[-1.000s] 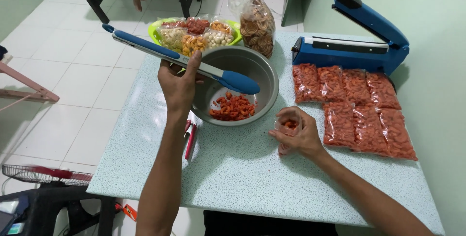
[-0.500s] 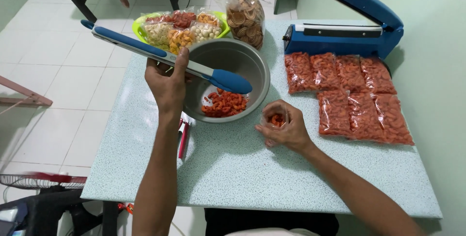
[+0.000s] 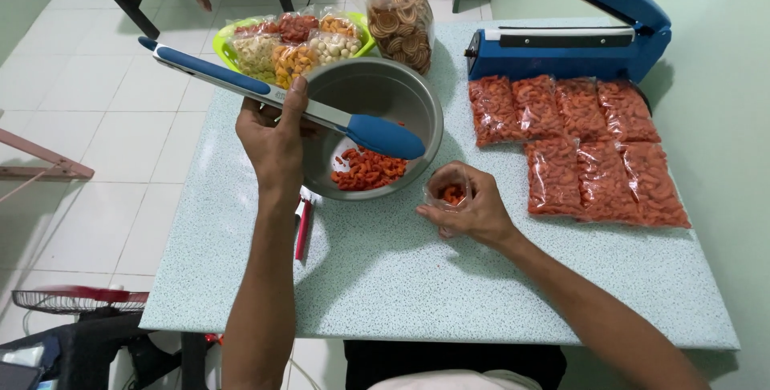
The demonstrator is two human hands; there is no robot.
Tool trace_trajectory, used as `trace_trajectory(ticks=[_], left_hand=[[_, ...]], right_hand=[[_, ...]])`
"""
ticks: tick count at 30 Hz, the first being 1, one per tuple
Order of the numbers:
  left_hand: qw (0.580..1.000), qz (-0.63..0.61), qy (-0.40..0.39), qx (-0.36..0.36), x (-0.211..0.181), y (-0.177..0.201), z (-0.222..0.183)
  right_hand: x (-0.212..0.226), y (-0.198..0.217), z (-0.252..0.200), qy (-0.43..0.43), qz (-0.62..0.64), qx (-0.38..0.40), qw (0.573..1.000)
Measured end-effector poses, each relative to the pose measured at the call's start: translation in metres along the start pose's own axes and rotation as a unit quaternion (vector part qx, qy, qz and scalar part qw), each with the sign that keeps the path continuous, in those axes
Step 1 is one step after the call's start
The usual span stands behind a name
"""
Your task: Using tongs to transfer small food items from a bowl into a small plastic container.
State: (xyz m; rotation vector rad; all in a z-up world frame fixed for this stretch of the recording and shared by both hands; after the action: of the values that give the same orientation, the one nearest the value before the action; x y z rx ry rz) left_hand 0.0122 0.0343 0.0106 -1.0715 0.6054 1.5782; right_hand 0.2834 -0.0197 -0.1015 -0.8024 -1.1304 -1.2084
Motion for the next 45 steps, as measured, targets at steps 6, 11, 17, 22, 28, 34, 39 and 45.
trace_trajectory(ticks=[6,11,17,22,28,34,39,45], left_hand=[[1.0,-0.025,0.004,0.017,0.007,0.0,-0.007],[0.997,-0.047,-0.013,0.06,-0.001,-0.015,-0.02],[0.992,-0.049,-0.057,0.101,-0.004,-0.022,-0.028],[0.986,-0.069,-0.085,0.122,-0.003,-0.022,-0.026],[0.973,-0.1,-0.132,0.163,-0.008,-0.026,-0.033],[0.97,-0.108,-0.138,0.167,-0.009,-0.03,-0.033],[0.973,-0.086,-0.146,0.157,-0.01,-0.027,-0.028],[0.984,-0.053,-0.162,0.045,0.001,-0.006,-0.016]], right_hand=[[0.009,-0.004,0.0,-0.012,0.01,0.009,1.0],[0.012,-0.004,-0.001,-0.005,0.022,-0.004,1.0],[-0.01,-0.002,-0.005,-0.004,0.013,0.011,1.0],[0.019,-0.008,-0.004,-0.038,0.026,0.009,0.999],[0.059,-0.012,-0.004,-0.043,0.044,0.017,0.998],[0.061,-0.008,0.0,-0.021,-0.001,0.009,1.0],[0.068,-0.009,-0.001,-0.051,0.03,0.005,0.998],[0.02,-0.006,0.001,-0.01,0.013,-0.001,1.0]])
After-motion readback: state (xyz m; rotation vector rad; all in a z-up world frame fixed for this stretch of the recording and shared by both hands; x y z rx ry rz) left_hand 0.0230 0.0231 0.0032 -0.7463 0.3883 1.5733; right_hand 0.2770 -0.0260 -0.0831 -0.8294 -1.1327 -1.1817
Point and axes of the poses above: each hand's wrist, its own z-axis towards the middle knuckle, its own y-axis out of the back of the hand, x = y × z, the point moved 4 cm from there along z, towards the middle knuckle, and after that the axes turned 3 degrees about -y, right-handed, at the moved point
